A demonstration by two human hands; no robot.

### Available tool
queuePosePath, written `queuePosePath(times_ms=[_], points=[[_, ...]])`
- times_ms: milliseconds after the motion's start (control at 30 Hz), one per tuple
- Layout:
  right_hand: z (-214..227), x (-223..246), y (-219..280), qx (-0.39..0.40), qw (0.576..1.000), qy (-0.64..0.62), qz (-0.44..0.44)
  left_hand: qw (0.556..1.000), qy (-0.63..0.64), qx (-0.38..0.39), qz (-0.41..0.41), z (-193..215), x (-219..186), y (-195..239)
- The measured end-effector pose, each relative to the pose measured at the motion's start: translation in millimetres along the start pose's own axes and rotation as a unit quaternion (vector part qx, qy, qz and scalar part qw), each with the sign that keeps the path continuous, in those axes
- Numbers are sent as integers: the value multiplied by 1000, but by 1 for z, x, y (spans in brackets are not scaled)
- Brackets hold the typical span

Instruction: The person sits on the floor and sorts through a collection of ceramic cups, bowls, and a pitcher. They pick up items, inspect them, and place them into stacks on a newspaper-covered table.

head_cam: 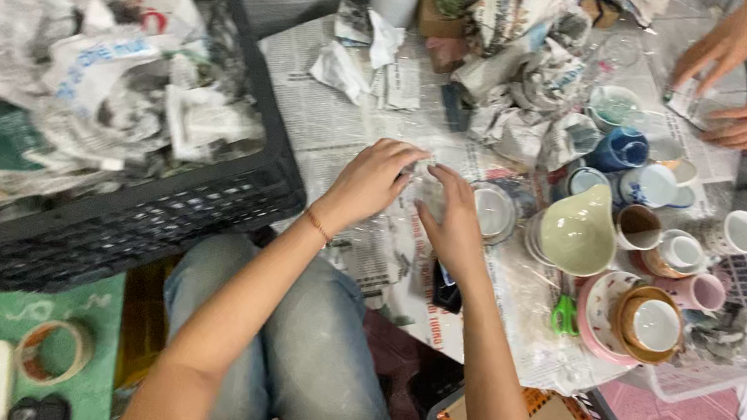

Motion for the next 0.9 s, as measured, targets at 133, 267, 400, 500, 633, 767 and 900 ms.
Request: queuePosePath(times_ms=[133, 267, 400, 500, 633, 767, 900], points=[[-59, 10, -14, -2, 1000, 21, -15, 994, 18, -39, 97, 0, 11, 58], [-93, 13, -27, -16, 993, 35, -109, 991, 87, -45, 94, -14, 24, 76], [-91, 18, -10, -93, 992, 69, -55, 990, 91, -30, 102, -17, 28, 67], [-77, 25, 28, -136, 984, 95, -67, 996, 12, -37, 80, -14, 15, 64], [-52, 37, 87, -212, 947, 146, -194, 995, -75, -58, 29, -19, -13, 63], [-38, 15, 126, -140, 899, 142, -390, 979, 102, 118, 129, -73, -26, 83], [-44, -25, 149, -47, 876, 121, -464, 974, 83, 157, 143, -165, 4, 64]])
Point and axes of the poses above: each hand's wrist, its own y-axis away from the middle knuckle, its own z-axis out of the back of the hand, x = y × z, the point moved 1 cm from there along -y, towards the middle knuckle, and after that the axes turned 6 degrees about x, right-handed, at the moved point
